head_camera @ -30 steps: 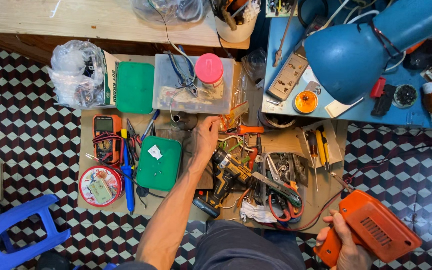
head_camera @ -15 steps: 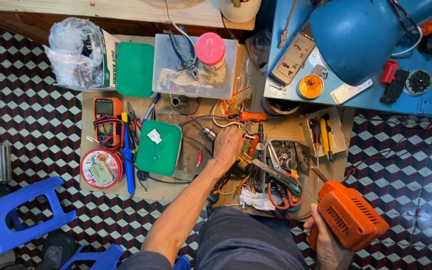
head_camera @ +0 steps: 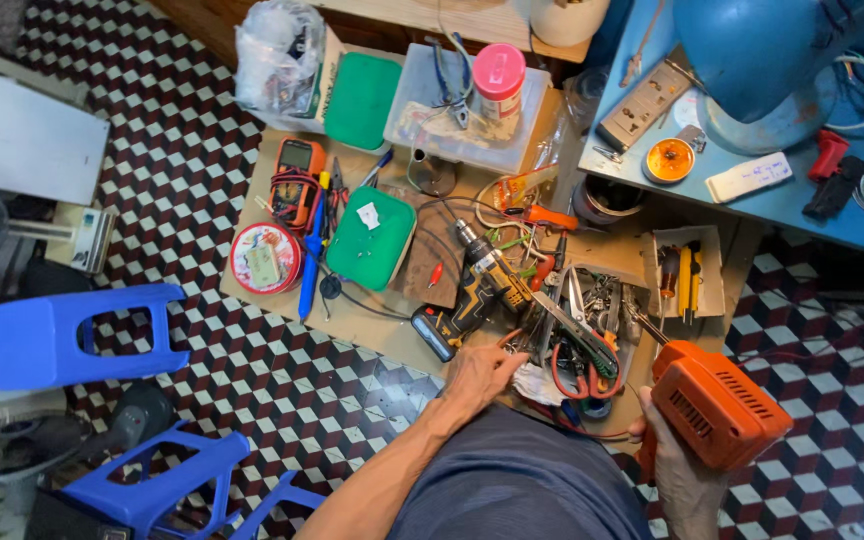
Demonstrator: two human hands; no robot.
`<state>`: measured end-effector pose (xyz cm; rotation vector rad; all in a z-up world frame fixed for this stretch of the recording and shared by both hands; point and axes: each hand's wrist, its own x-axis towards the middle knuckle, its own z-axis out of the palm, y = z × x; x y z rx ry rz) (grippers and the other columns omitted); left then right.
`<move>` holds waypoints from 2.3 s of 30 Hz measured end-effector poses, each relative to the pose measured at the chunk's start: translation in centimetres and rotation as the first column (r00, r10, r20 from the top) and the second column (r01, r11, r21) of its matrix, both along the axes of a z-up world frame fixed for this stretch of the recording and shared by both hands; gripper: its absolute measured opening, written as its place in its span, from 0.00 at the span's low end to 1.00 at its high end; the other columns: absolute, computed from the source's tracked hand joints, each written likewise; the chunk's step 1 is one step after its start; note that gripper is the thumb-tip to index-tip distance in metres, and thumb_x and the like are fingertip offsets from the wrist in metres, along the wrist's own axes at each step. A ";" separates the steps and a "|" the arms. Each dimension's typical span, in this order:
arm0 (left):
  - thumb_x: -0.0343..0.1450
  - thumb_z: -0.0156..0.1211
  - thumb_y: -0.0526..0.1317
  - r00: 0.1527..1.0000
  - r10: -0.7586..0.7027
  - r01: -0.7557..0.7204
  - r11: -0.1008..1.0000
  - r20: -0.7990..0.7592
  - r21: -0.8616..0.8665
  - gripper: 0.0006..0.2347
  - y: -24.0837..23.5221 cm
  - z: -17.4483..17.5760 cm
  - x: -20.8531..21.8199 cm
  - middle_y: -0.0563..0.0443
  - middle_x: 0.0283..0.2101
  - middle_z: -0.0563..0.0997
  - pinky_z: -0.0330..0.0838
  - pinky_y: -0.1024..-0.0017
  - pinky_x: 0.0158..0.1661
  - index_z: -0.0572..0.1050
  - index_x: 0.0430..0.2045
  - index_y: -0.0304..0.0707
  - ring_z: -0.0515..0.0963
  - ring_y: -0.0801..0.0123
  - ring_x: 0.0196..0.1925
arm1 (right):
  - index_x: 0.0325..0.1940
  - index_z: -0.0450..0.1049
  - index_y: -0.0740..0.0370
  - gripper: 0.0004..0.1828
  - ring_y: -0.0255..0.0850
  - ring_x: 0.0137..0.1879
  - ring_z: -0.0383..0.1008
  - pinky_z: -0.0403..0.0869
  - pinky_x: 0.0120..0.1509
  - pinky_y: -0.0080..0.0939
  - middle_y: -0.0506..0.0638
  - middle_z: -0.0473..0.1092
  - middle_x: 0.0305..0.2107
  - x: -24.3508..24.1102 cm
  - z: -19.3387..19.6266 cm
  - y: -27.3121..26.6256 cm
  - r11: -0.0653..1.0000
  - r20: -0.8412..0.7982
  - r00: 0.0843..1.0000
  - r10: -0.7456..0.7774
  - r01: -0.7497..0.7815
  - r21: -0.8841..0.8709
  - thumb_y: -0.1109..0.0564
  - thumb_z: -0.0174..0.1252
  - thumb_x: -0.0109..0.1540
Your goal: The person uses a heat gun to apply heat to small electronic components and wires on a cluttered workbench. They manipulate wires and connectors with pliers and their fingers, occasionally picking up small parts from containers. The task involves repeated heating and handling of components without a clearly visible final assembly.
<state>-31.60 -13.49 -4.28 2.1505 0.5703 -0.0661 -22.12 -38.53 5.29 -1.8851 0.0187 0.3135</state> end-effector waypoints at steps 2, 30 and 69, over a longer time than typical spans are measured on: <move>0.73 0.61 0.47 0.993 0.118 -0.118 0.993 -0.021 0.007 0.15 0.8 -0.1 -2.3 0.39 0.27 0.81 0.71 0.54 0.31 0.82 0.20 0.36 0.81 0.45 0.30 | 0.62 0.69 0.65 0.25 0.37 0.33 0.76 0.76 0.34 0.38 0.54 0.73 0.35 0.3 0.7 0.3 1.000 -0.145 0.989 -0.030 0.030 -0.003 0.58 0.64 0.62; 0.66 0.68 0.35 0.980 0.076 -0.092 0.992 0.184 0.082 0.14 17.1 -10.6 2.0 0.36 0.44 0.78 0.73 0.56 0.43 0.72 0.42 0.34 0.78 0.43 0.46 | 0.53 0.72 0.68 0.13 0.37 0.30 0.74 0.75 0.34 0.35 0.53 0.73 0.28 -10.0 5.2 13.7 0.875 -0.056 0.874 -0.482 0.478 -0.078 0.59 0.62 0.67; 0.67 0.57 0.30 0.821 -0.568 0.474 0.627 -0.053 0.619 0.06 17.7 -8.5 22.6 0.39 0.38 0.81 0.74 0.55 0.43 0.77 0.36 0.33 0.80 0.50 0.44 | 0.43 0.77 0.69 0.07 0.36 0.29 0.74 0.76 0.36 0.36 0.51 0.74 0.24 0.8 2.2 6.9 0.948 -0.140 0.937 -0.319 0.315 -0.054 0.60 0.61 0.65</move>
